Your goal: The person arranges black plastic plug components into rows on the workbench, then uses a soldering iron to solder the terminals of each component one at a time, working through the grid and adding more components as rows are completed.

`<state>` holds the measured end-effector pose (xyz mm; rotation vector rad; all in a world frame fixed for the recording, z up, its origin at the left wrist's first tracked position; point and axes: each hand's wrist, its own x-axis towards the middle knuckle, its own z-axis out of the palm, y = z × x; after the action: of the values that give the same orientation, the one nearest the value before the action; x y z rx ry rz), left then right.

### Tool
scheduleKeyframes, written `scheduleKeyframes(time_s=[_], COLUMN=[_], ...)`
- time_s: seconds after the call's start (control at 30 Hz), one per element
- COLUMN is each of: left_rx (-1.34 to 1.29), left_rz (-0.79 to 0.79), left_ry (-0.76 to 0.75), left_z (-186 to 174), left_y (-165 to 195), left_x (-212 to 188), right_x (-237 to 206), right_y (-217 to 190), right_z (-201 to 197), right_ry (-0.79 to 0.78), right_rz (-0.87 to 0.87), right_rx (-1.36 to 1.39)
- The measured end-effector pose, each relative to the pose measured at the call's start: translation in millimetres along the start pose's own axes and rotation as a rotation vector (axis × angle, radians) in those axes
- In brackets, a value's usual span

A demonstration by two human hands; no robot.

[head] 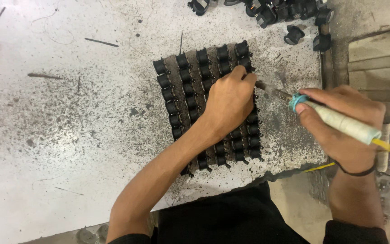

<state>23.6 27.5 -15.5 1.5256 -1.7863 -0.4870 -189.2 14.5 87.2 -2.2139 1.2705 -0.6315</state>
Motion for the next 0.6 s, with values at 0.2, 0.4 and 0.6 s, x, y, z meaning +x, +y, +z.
scheduleKeyframes(time_s=[0.2,0.4,0.6], left_rx=[-0.04,0.145,0.1], left_rz=[0.083,0.088,-0.059], left_ry=[0.055,0.229,0.022], left_z=[-72,-62,-6], left_y=[31,11,-26], left_x=[-3,44,21], right_x=[-13,-18,-2], right_y=[29,58,45], right_z=[21,34,27], right_ry=[0.266,0.295,0.25], right_rz=[-0.165,0.038,0.094], right_rx=[0.051,0.396,0.3])
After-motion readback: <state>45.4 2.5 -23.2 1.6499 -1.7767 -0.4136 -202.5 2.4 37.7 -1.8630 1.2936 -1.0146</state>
